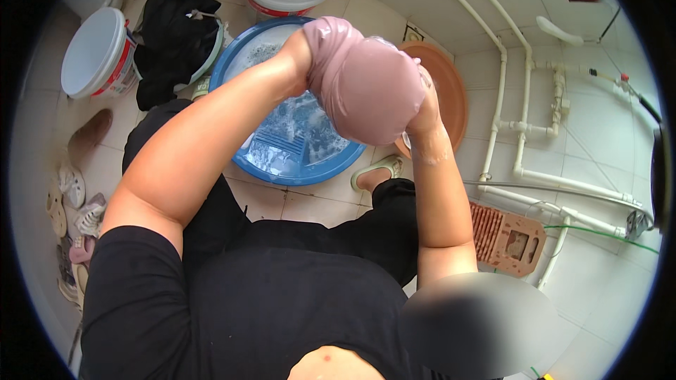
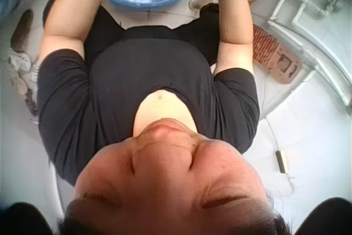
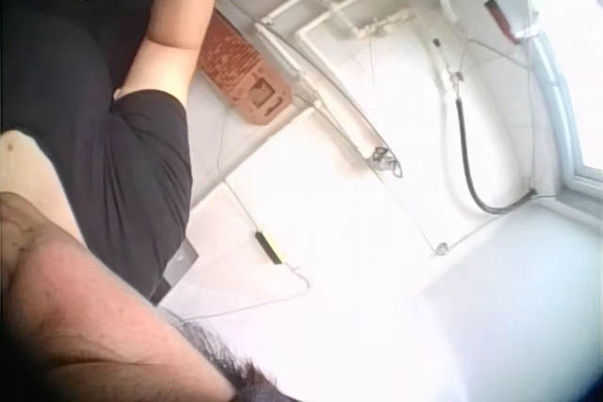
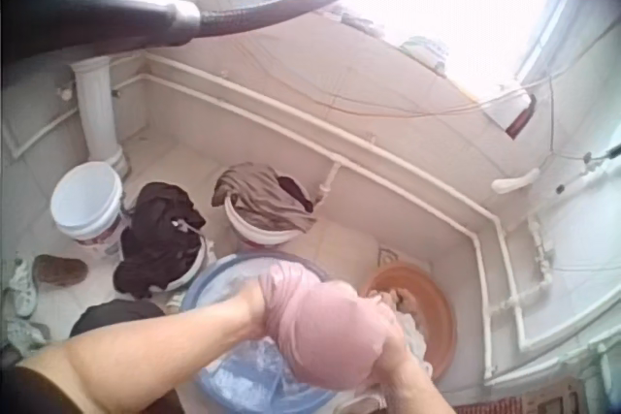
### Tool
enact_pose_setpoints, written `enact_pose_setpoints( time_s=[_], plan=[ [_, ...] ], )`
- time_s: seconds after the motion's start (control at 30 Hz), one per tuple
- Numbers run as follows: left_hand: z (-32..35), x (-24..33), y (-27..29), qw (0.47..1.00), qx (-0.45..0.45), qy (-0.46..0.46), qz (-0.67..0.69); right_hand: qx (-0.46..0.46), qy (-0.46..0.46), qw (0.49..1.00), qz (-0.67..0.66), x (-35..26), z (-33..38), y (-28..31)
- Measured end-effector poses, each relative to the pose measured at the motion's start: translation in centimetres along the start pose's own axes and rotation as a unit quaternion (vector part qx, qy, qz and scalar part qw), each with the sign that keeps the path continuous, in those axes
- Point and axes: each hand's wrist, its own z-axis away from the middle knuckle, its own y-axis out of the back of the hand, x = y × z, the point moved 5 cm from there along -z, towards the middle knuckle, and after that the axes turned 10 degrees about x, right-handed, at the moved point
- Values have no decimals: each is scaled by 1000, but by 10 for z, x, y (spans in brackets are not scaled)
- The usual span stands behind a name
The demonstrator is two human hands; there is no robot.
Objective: The person hand-washes various garments in a blue basin filled with soapy water. They scrub and rinse a pink cloth, a brown cloth, a black garment, and a striped shirt, transferring each item to a separate container after washing.
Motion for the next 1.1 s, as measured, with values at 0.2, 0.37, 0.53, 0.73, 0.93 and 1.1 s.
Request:
enact_pose_setpoints(
  time_s=[0.2, 0.37, 0.53, 0.73, 0.93, 1.1],
  plan=[
    [11, 10, -12, 983, -149, -30, 101, -42, 53, 979, 190, -18, 10, -32],
    [-2, 12, 5, 908, -42, -312, -277, -31, 259, 868, 422, -36, 15, -61],
    [2, 17, 12, 869, 37, -338, -359, -57, 236, 796, 554, -33, 25, -82],
    [-16, -6, 25, 892, 66, -305, -328, -90, 233, 760, 600, -18, 31, -89],
    [-26, -31, 33, 966, 34, -123, -223, -32, 216, 871, 441, 17, 34, -56],
    [5, -31, -3, 991, -6, 129, -47, 138, -244, 926, -253, 105, 37, 12]
  ],
)
